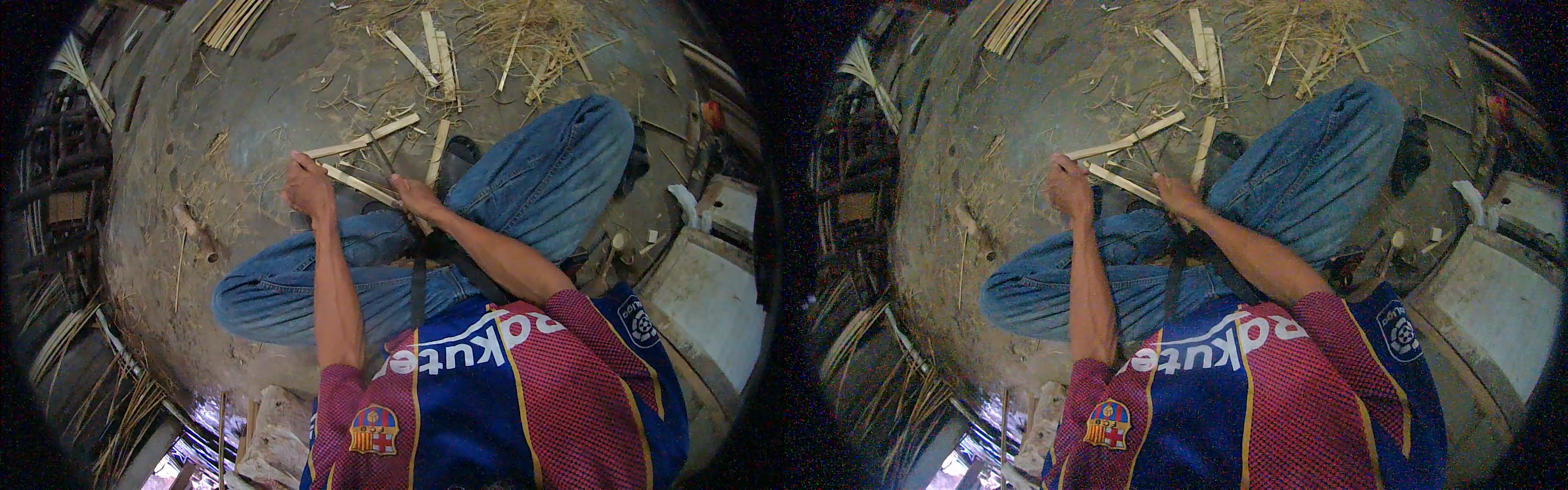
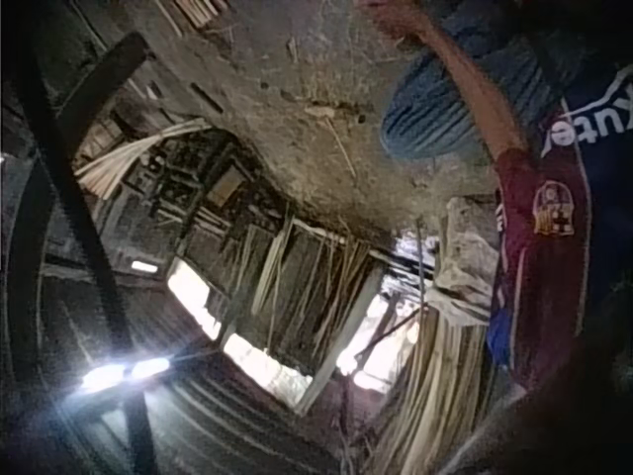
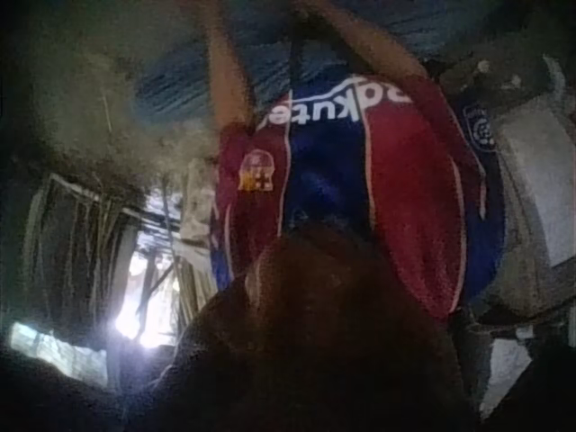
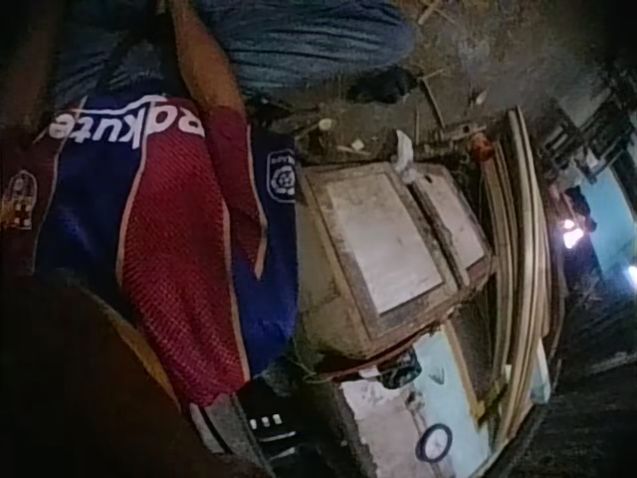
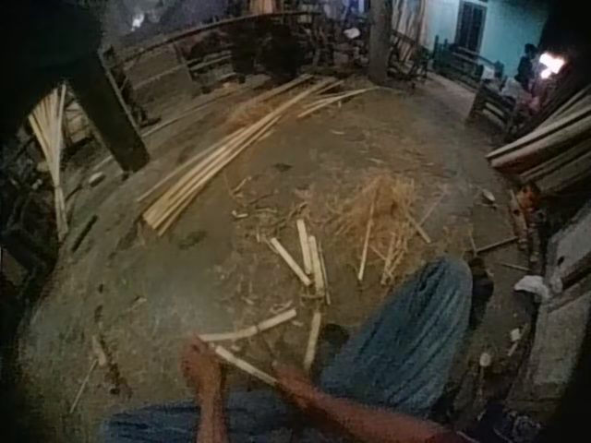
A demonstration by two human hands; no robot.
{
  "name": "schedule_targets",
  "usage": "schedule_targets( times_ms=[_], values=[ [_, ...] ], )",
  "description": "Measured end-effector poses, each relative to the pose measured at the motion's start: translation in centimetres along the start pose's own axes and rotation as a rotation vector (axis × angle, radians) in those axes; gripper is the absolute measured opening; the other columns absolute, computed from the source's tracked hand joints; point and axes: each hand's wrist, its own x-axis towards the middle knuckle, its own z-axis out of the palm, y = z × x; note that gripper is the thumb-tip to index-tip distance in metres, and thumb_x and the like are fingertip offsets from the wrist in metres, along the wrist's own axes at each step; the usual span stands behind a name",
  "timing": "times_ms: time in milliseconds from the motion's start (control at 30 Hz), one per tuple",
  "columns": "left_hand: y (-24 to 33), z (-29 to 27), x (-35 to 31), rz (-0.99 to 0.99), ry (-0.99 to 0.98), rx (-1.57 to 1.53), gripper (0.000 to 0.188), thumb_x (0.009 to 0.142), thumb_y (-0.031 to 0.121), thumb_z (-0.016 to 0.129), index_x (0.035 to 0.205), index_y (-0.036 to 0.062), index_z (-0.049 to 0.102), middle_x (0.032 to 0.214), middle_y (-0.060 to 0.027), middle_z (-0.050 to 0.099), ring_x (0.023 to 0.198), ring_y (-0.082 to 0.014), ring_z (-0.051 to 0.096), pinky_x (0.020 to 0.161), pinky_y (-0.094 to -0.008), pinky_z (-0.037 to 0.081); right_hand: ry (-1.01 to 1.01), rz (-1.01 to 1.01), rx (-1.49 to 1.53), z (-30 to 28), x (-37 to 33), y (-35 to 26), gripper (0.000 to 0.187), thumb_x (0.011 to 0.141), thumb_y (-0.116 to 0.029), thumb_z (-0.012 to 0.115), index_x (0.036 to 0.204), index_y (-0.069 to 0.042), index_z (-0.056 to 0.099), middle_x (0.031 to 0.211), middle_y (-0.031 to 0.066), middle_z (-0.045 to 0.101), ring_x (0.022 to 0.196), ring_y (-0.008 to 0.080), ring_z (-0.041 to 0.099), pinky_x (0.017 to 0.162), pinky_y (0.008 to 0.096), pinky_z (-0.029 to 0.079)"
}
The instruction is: The person sits on the floor and uses a knife to sharpen the ends of small bamboo sticks. They repeatedly pick up sticks, hold them against the floor, and scrape the knife along the ends to create pointed tips, then place the sharpened sticks back on the floor.
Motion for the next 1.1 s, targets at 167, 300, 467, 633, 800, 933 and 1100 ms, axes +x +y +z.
schedule_targets(
  times_ms=[167, 300, 467, 633, 800, 933, 1100],
  values=[
    [-0.2, 0.0, -0.1, -0.057, -0.010, -0.105, 0.053, 0.101, 0.041, 0.031, 0.082, 0.0075, 0.067, 0.063, -0.0041, 0.068, 0.067, -0.0283, 0.066, 0.077, -0.0439, 0.041, -0.035, 0.027, 0.044, 0.1, 0.0, 0.0, 0.070, 0.097, -0.063, 0.027, 0.083, 0.000, 0.054, 0.072, 0.0135, 0.056, 0.070, 0.0286, 0.056, 0.068, 0.0436, 0.043],
    [0.4, 0.0, -0.2, -0.075, -0.017, -0.063, 0.055, 0.101, 0.042, 0.029, 0.082, 0.0069, 0.068, 0.064, -0.0049, 0.069, 0.070, -0.0294, 0.066, 0.078, -0.0438, 0.041, -0.018, -0.026, 0.020, 0.0, -0.1, -0.4, 0.068, 0.098, -0.061, 0.029, 0.087, 0.001, 0.056, 0.072, 0.0153, 0.056, 0.071, 0.0307, 0.057, 0.070, 0.0450, 0.044],
    [1.2, -0.9, 0.0, -0.101, -0.134, -0.115, 0.057, 0.099, 0.039, 0.029, 0.080, 0.0008, 0.067, 0.074, -0.0148, 0.069, 0.077, -0.0365, 0.064, 0.075, -0.0492, 0.042, 0.003, -0.099, 0.002, -0.1, -0.8, -1.8, 0.061, 0.100, -0.051, 0.032, 0.090, 0.003, 0.059, 0.077, 0.0229, 0.059, 0.076, 0.0381, 0.059, 0.072, 0.0480, 0.045],
    [0.3, -0.5, 0.0, -0.068, -0.138, -0.179, 0.058, 0.098, 0.038, 0.031, 0.081, -0.0038, 0.067, 0.082, -0.0236, 0.067, 0.081, -0.0437, 0.061, 0.074, -0.0525, 0.042, -0.062, -0.292, -0.025, -1.4, -5.0, -9.1, 0.049, 0.101, -0.041, 0.039, 0.088, 0.002, 0.059, 0.081, 0.0290, 0.062, 0.078, 0.0457, 0.060, 0.072, 0.0516, 0.045],
    [1.4, -0.6, -0.3, -0.140, -0.174, -0.201, 0.058, 0.098, 0.039, 0.031, 0.084, -0.0050, 0.066, 0.083, -0.0268, 0.065, 0.083, -0.0469, 0.059, 0.075, -0.0524, 0.042, -0.094, -0.160, -0.064, -1.5, -3.7, -8.6, 0.045, 0.100, -0.038, 0.044, 0.089, 0.002, 0.061, 0.077, 0.0251, 0.060, 0.074, 0.0431, 0.057, 0.069, 0.0479, 0.045],
    [0.4, 0.3, 0.2, -0.101, -0.119, -0.165, 0.057, 0.098, 0.039, 0.030, 0.086, -0.0057, 0.065, 0.085, -0.0277, 0.065, 0.083, -0.0478, 0.059, 0.075, -0.0536, 0.041, -0.014, -0.328, -0.188, -0.7, -4.1, -7.7, 0.044, 0.100, -0.038, 0.044, 0.089, 0.001, 0.061, 0.076, 0.0223, 0.061, 0.073, 0.0389, 0.061, 0.066, 0.0475, 0.046],
    [0.4, -0.1, 0.1, -0.121, -0.155, -0.147, 0.059, 0.099, 0.039, 0.029, 0.087, -0.0059, 0.065, 0.087, -0.0281, 0.065, 0.083, -0.0489, 0.058, 0.075, -0.0545, 0.041, -0.086, -0.171, -0.227, -1.8, -1.0, -6.7, 0.046, 0.100, -0.038, 0.044, 0.080, 0.000, 0.062, 0.069, 0.0199, 0.059, 0.070, 0.0358, 0.063, 0.062, 0.0457, 0.046]
  ],
)
